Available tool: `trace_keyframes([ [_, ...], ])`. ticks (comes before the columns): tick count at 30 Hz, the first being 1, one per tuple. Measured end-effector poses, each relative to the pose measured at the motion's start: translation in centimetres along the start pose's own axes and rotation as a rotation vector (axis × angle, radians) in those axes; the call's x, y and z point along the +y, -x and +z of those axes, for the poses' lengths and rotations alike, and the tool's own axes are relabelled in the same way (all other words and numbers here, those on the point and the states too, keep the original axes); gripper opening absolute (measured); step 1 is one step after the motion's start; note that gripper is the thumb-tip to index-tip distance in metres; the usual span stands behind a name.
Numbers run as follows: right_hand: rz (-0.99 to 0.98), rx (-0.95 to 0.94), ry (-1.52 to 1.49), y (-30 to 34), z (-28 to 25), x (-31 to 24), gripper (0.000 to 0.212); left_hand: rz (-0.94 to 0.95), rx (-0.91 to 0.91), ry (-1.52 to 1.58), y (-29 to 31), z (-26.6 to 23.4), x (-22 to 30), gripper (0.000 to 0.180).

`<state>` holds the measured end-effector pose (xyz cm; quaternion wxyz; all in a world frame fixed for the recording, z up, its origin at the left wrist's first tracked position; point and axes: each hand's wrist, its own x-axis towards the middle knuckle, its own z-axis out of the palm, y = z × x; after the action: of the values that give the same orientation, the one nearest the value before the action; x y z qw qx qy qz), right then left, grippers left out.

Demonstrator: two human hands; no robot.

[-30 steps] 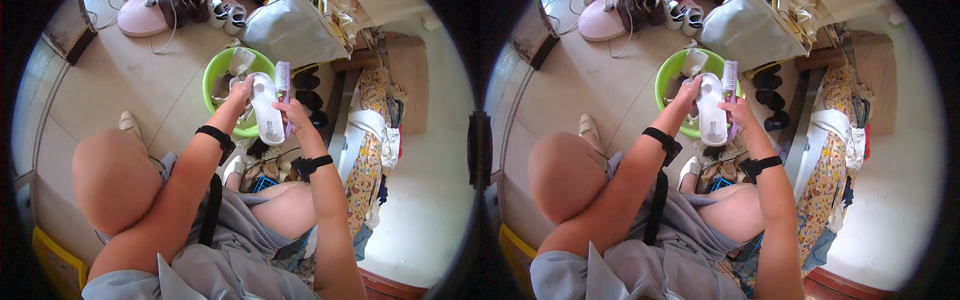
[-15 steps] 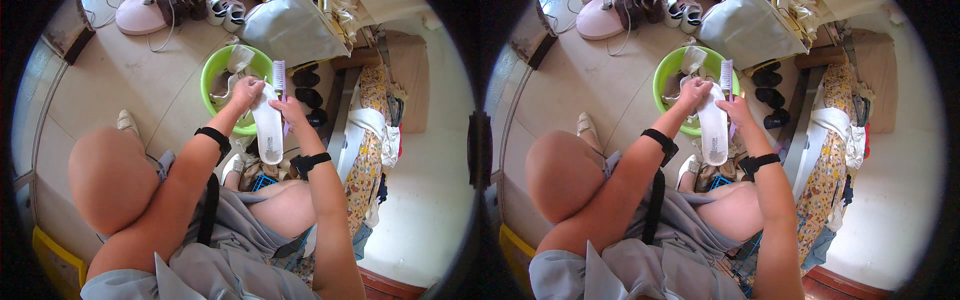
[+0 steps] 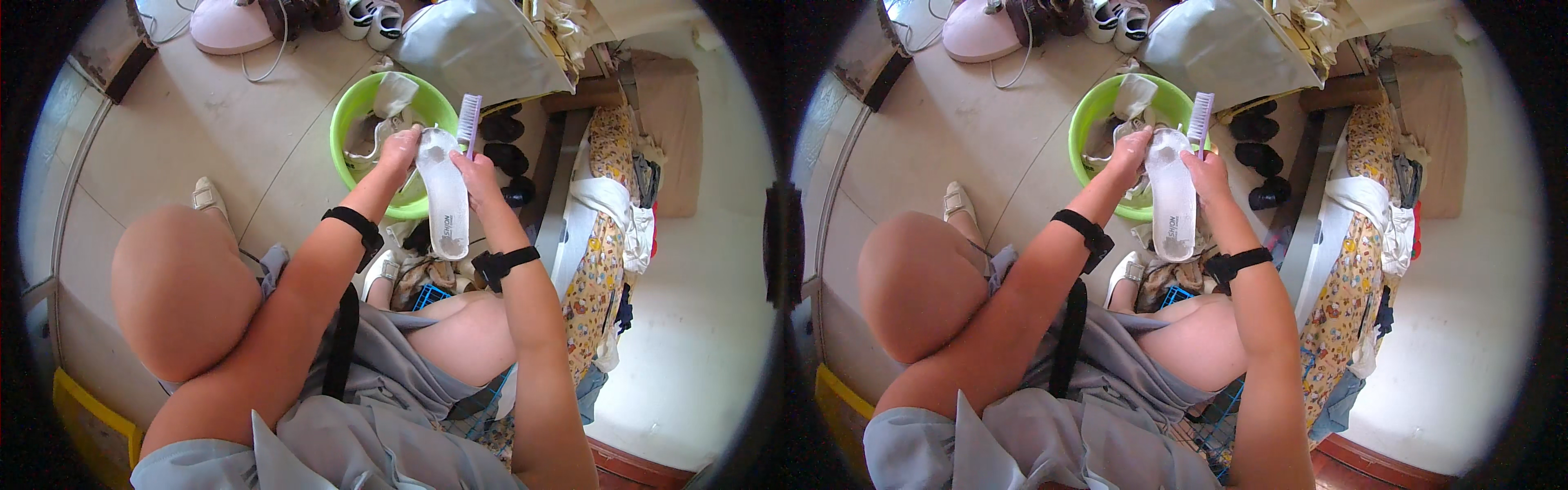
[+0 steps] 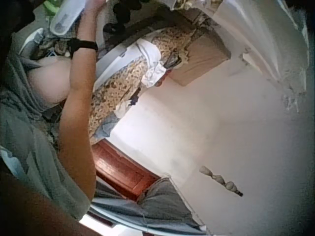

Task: Cleaning shoe insoles and shoes using a brush and a bucket of water.

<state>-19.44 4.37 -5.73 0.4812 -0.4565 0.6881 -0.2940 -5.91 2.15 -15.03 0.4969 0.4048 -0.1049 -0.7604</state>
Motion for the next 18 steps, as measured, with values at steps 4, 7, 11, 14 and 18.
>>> trace_keyframes([
  [4,-0.038,0.064,-0.024,-0.1,-0.1,-0.4,0.020,0.054,-0.236,0.049,0.4,-0.3,0.2,0.014],
  [7,-0.008,0.048,-0.048,0.3,0.2,-0.9,0.020,0.044,-0.230,0.146,0.2,-0.4,0.2,0.006],
  [11,-0.035,0.011,-0.039,0.6,0.6,-1.2,0.022,0.037,-0.264,0.111,-0.1,-1.4,0.4,0.003],
  [14,-0.046,-0.009,-0.015,0.9,1.0,-1.5,0.021,0.044,-0.240,0.137,0.2,-1.1,0.5,0.003],
  [18,-0.016,0.005,0.004,1.0,1.2,-1.6,0.019,0.092,-0.227,0.025,0.7,-1.0,1.3,0.007],
])
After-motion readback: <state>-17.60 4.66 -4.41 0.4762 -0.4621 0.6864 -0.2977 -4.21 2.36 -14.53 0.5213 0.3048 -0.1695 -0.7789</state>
